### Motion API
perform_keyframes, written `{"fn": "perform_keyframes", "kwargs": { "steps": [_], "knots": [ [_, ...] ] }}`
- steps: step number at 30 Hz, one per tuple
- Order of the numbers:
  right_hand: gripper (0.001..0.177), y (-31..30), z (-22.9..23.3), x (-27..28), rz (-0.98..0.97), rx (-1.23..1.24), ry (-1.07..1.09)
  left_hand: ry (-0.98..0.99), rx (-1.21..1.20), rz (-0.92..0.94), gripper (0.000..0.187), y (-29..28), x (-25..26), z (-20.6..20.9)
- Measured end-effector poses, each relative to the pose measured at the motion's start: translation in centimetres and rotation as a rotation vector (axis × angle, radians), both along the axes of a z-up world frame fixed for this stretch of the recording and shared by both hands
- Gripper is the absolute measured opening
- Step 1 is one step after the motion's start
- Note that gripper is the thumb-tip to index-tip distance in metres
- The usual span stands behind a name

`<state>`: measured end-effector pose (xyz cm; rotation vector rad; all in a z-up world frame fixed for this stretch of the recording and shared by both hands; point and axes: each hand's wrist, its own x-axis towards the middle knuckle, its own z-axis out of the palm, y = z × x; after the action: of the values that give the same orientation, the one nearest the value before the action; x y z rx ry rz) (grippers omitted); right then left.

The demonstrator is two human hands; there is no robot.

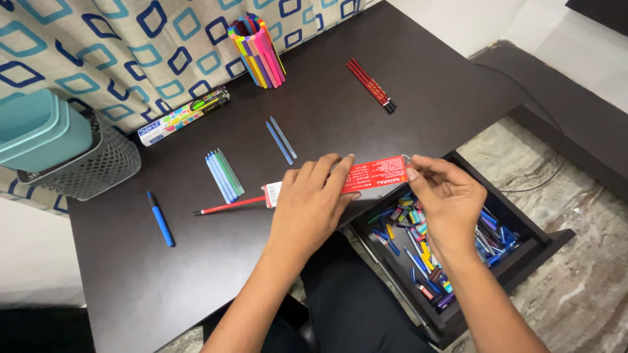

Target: The person opens a drawer and sorts various pens and pencils on a desk. They remove red pencils from a box and place them on the table, then arrange blue and green pens into neat rows. The person continues to organize the stationery by color and type.

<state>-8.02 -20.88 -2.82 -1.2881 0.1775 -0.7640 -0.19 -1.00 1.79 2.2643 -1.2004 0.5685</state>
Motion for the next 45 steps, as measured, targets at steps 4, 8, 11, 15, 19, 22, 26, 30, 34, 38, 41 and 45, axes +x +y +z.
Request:
{"fn": "perform_keyframes", "kwargs": {
  "steps": [4, 8, 11, 15, 19, 22, 26, 30, 34, 38, 41, 45],
  "knots": [
    [0.017, -0.6, -0.8, 0.7, -0.023, -0.003, 0.156, -0.028, 0.02, 0.016, 0.058, 0.1, 0.6, -1.2],
    [0.012, -1.2, -2.2, 1.3, 0.037, -0.061, 0.158, 0.007, -0.008, 0.01, 0.056, -0.4, 1.2, -2.9],
    [0.019, -1.5, -2.4, 1.5, 0.096, -0.139, 0.216, 0.008, -0.02, 0.011, 0.057, -0.4, 1.8, -3.6],
    [0.035, -0.9, -1.7, 2.7, 0.167, -0.176, 0.135, 0.002, -0.024, -0.009, 0.056, -0.3, 2.1, -4.3],
    [0.045, 0.7, 1.8, 2.6, -0.125, -0.687, 0.091, -0.027, -0.001, -0.02, 0.057, -0.2, 2.5, -4.7],
    [0.024, 3.1, 5.1, 2.4, -0.19, -0.982, 0.023, -0.055, -0.015, -0.033, 0.053, -0.3, 2.7, -5.3],
    [0.026, 9.9, 6.0, 5.5, 0.365, -1.034, -0.056, -0.048, 0.012, -0.026, 0.057, -0.3, 2.3, -5.7],
    [0.032, 19.3, 4.4, 8.7, 0.549, -1.487, 0.218, 0.004, 0.005, -0.057, 0.053, -0.5, 2.5, -5.5],
    [0.006, 23.2, 1.5, 8.7, 0.408, -1.668, 0.147, 0.023, -0.004, -0.074, 0.051, 0.0, 2.3, -5.4],
    [0.005, 24.0, 0.4, 8.4, 0.405, -1.612, 0.119, -0.033, -0.025, -0.067, 0.049, 0.0, 2.3, -5.5],
    [0.005, 22.6, 2.1, 8.7, 0.441, -1.41, 0.02, -0.038, -0.029, -0.063, 0.05, 0.0, 2.1, -5.3],
    [0.011, 19.1, 6.8, 7.9, 0.407, -0.586, -0.184, -0.049, -0.078, -0.08, 0.05, 0.5, 3.1, -4.3]
  ]
}}
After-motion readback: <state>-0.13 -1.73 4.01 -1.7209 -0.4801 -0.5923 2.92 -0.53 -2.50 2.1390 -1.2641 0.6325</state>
